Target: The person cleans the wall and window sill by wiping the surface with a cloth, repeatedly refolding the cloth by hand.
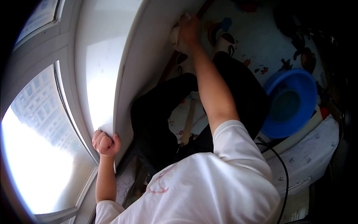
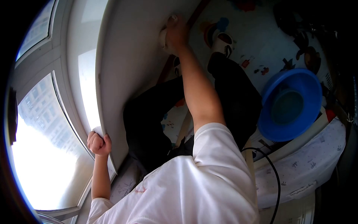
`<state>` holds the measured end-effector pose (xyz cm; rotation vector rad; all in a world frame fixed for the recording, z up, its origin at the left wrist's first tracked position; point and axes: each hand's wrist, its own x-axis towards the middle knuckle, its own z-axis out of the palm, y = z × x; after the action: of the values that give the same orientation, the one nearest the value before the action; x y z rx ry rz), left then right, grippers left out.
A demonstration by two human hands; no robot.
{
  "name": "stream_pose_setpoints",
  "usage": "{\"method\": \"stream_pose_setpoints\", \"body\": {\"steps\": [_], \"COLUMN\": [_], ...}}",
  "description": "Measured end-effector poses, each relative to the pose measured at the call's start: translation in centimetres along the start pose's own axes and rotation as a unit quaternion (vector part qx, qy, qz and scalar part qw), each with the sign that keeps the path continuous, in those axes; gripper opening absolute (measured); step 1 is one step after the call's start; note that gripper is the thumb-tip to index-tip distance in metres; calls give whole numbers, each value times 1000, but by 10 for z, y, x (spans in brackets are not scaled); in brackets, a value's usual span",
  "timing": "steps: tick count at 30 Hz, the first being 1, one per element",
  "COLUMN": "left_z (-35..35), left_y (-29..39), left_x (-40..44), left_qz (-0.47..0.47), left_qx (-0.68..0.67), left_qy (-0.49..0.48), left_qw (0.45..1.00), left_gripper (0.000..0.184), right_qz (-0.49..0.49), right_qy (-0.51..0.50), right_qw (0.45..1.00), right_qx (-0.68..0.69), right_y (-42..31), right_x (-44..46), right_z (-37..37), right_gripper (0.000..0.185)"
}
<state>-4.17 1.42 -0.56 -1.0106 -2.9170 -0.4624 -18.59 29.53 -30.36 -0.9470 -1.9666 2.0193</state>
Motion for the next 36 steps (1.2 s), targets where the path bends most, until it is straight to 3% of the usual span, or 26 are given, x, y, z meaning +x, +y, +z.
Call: {"method": "stream_pose_setpoints", "body": {"steps": [7, 11, 16, 19, 22, 25, 28, 34, 36], "left_z": [0, -1, -2, -1, -1, -1, 0, 2, 2], "left_y": [1, 2, 0, -1, 0, -1, -2, -1, -2], "left_x": [0, -1, -3, -5, -5, -5, -8, -3, -1], "left_qz": [-16, -4, -13, -18, -18, -23, -21, 2, 4], "left_qx": [15, 13, 19, 19, 20, 16, 19, 0, 3], "left_qy": [-4, -15, -19, -20, -24, -23, -23, -17, -19], "left_qw": [1000, 1000, 1000, 999, 999, 999, 999, 1000, 1000], "left_gripper": [45, 46, 44, 44, 45, 45, 44, 46, 46], "right_qz": [-53, -21, -25, 14, 25, 21, 74, 47, 40], "right_qy": [-11, -80, -28, -44, -99, -43, -90, -111, -67], "right_qw": [998, 993, 998, 998, 994, 999, 993, 993, 997], "right_qx": [12, -88, -56, 29, -42, -24, 28, -2, 0], "right_y": [18, 8, 3, 13, -6, -5, 18, -1, 20], "right_x": [26, 16, 28, 29, 13, 15, 39, 27, 37], "right_z": [-3, -13, -13, -11, -21, -17, -15, -25, -11], "right_gripper": [32, 29, 28, 29, 31, 35, 40, 43, 42]}}
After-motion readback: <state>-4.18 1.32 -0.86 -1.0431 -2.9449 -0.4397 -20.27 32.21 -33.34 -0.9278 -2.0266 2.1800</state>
